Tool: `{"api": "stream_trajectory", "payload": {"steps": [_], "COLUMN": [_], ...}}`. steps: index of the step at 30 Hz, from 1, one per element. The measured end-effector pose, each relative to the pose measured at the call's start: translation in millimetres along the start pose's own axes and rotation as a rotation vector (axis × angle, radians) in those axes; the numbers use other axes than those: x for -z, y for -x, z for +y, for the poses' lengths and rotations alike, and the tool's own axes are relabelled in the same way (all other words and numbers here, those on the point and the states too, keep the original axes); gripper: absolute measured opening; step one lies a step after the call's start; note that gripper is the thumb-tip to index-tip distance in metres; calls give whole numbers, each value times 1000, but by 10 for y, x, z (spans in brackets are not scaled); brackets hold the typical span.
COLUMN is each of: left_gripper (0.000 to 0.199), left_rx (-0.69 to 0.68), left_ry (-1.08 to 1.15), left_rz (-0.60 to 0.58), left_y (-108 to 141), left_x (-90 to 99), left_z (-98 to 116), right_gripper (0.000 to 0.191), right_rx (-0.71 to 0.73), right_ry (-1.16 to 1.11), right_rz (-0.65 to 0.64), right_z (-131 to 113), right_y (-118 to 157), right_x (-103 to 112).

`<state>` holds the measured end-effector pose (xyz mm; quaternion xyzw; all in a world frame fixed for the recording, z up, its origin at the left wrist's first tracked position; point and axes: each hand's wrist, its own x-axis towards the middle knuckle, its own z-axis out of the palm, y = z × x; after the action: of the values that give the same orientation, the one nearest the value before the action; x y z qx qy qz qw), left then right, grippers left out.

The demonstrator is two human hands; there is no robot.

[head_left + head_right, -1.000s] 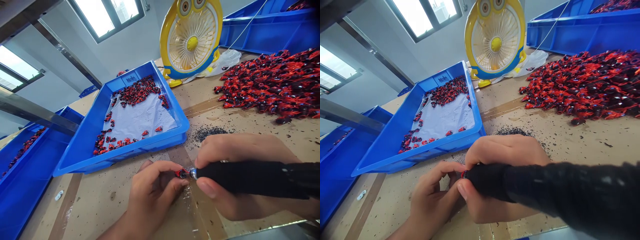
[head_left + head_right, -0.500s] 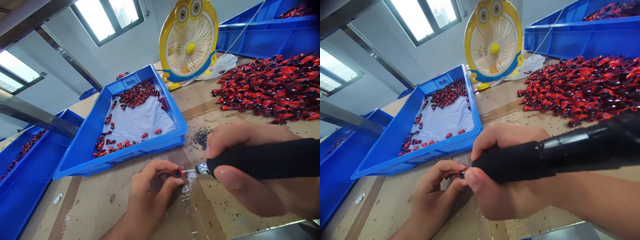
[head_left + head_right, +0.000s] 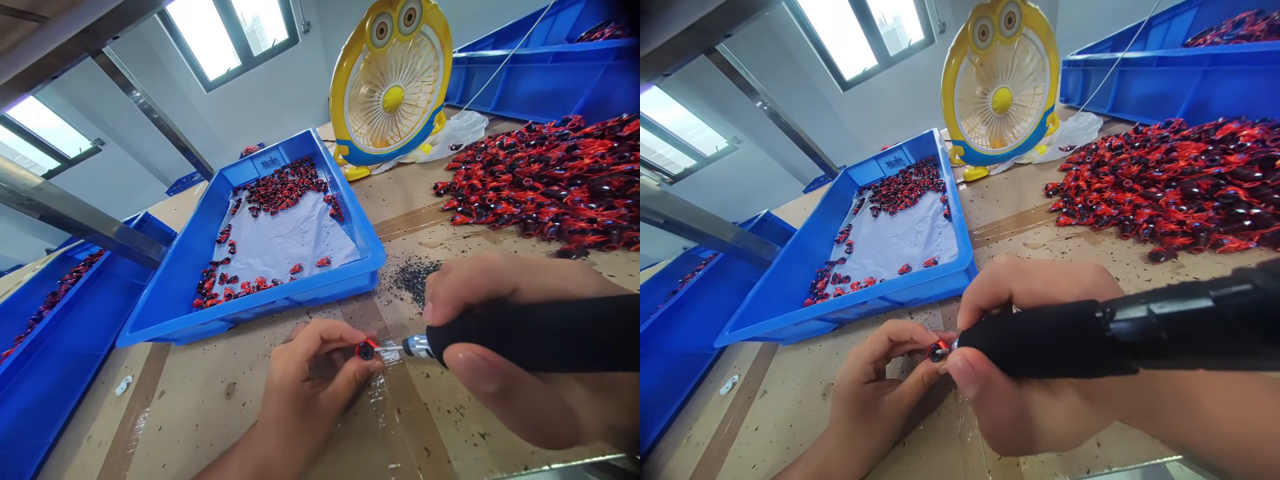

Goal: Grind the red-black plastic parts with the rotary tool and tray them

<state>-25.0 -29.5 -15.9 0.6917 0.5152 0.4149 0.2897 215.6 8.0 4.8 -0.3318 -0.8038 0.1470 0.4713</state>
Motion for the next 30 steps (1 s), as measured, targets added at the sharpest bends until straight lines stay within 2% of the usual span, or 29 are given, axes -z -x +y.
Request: {"api": "stream_trajectory", "payload": {"steps": [5,8,11,16,19,30], "left_gripper": [37,41,42,34,28,19], "left_rx": [-124,-148,-151,-171,-198,-226], "left_ry": [-168,-191,-199,-203,-204,-243], "left_rz": [24,22,27,20,22,23], "left_y": [-13,-16,-18,-42,-50,-43], "left_x": [17,22,30,38,38,36], "left_z": [5,20,26,28,40,41], "right_gripper": [14,8,8,9,8,7], "right_rx": [34,45,43,-100,-136,4], "right_ry": [-24,-76,-91,-194,-228,-168], "right_rz": [-54,-97,-78,-2,10,58], "right_z": [85,127,125,22,-28,31], "right_y": [-42,-81,-82,-18,-6,-19], "right_x": [8,2,-44,-130,-153,-317]}}
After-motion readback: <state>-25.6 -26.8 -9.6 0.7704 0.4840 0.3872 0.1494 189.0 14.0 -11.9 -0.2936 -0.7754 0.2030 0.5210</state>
